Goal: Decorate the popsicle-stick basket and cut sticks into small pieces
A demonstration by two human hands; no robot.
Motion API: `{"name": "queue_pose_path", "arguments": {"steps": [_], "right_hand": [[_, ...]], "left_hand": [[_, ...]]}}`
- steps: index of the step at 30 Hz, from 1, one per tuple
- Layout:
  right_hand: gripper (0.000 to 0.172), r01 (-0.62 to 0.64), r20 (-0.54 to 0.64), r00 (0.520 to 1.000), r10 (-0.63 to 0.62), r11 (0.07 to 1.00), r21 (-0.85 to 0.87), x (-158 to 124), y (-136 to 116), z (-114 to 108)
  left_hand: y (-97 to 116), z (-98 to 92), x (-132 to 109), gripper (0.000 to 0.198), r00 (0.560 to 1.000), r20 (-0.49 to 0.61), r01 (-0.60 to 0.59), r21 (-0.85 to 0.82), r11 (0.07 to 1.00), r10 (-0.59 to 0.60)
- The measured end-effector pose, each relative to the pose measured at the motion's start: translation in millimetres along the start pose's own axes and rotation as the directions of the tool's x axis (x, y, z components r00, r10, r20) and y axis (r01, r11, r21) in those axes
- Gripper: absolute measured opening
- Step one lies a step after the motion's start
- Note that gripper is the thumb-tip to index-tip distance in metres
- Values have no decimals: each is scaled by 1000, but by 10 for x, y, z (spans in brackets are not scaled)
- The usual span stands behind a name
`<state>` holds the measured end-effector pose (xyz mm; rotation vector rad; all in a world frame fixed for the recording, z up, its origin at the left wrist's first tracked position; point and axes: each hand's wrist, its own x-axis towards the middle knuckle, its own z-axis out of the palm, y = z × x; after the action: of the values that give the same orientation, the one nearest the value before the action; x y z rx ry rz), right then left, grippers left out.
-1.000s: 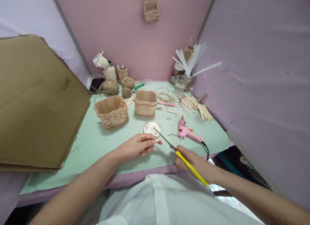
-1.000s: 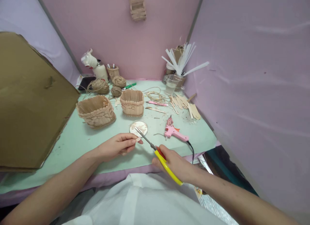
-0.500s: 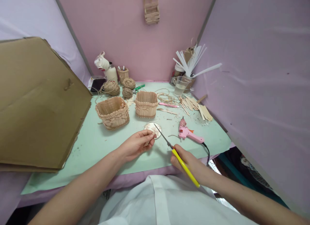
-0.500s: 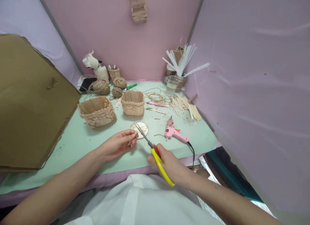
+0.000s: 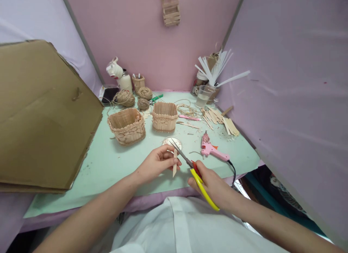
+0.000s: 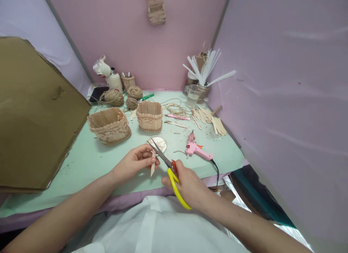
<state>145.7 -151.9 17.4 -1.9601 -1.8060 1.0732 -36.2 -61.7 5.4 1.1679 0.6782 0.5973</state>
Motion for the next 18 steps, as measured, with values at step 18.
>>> {"name": "queue_pose_path", "arguments": {"steps": [18], "right_hand": [[25,-10,-16,1000,9,999,-37,-9,-9,45]], "left_hand": [[-61,-2,1,22,997,46,-68,37,997,66]]}}
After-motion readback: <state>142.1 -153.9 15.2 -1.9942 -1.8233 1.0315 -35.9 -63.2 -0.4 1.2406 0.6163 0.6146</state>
